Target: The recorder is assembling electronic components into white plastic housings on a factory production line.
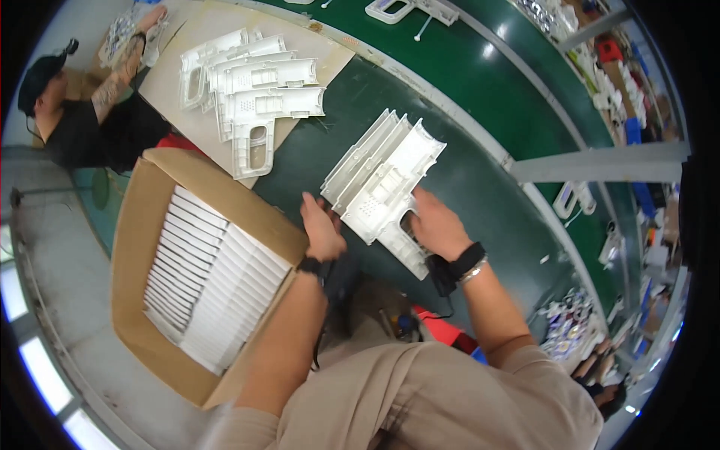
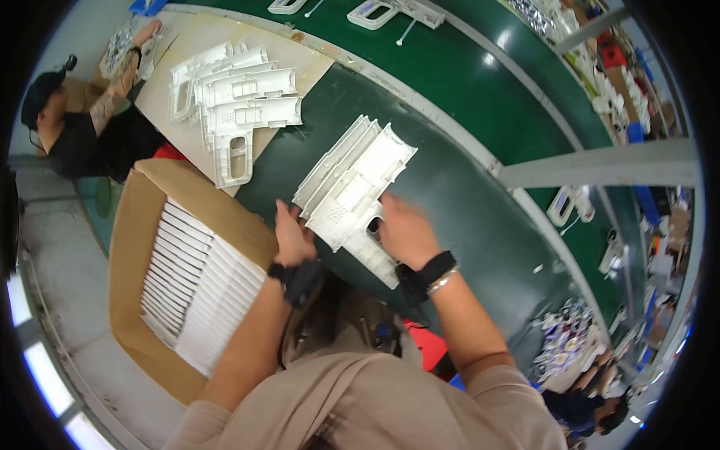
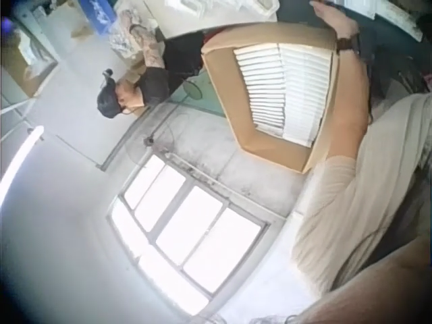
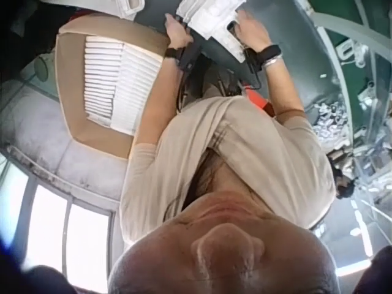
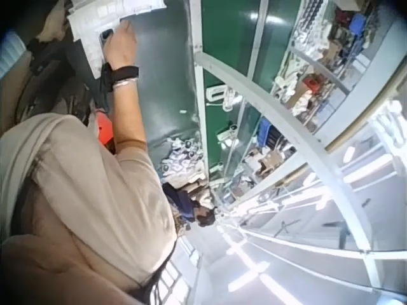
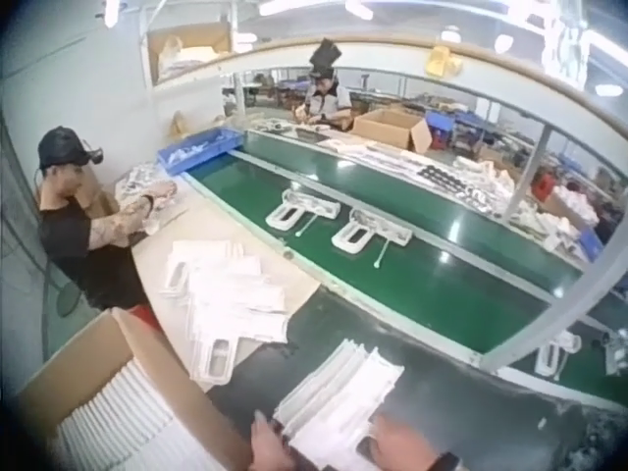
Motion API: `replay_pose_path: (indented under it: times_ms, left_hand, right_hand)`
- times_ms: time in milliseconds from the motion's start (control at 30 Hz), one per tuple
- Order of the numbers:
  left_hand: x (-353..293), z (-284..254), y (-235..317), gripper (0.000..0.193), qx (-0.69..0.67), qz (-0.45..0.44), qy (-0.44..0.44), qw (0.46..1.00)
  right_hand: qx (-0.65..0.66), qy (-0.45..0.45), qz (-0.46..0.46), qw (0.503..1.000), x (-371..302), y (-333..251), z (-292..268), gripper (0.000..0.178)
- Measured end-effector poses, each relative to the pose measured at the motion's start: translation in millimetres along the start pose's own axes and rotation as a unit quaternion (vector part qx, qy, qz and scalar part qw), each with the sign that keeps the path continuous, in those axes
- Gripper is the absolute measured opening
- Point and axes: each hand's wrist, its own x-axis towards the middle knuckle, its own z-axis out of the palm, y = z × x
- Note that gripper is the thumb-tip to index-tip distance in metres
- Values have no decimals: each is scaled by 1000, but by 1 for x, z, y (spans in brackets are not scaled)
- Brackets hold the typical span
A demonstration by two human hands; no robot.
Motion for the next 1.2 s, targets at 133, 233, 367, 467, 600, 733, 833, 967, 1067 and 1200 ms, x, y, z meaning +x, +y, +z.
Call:
replay_pose_path:
  times_ms: [133,233,367,467,600,733,833,967,1067,1200]
  left_hand:
    - [84,-6,7,57,-4,-43,-187,981]
    - [60,9,34,64,138,-74,-229,961]
    - [56,3,44,66,96,-127,-278,947]
    - [37,8,73,62,263,48,-216,939]
    - [2,29,138,59,501,353,-94,785]
    - [28,32,172,55,554,491,-62,669]
    - [42,-4,192,53,406,568,10,716]
    - [2,-49,178,49,320,518,-72,790]
    - [-29,-101,162,52,267,491,-83,825]
    - [-37,-183,144,47,273,446,32,852]
  right_hand:
    - [41,-114,38,992,25,-14,2,27]
    - [103,-65,16,992,17,1,5,32]
    - [173,-49,-6,984,11,7,20,46]
    - [239,-2,-37,970,9,14,38,55]
    - [312,29,-62,948,48,1,116,53]
    - [219,45,-67,972,121,-38,154,28]
    - [297,-79,77,948,145,-80,143,30]
    - [542,-170,204,797,147,-81,135,28]
    - [581,-168,197,772,152,-81,142,26]
    - [565,-188,163,787,170,-96,148,23]
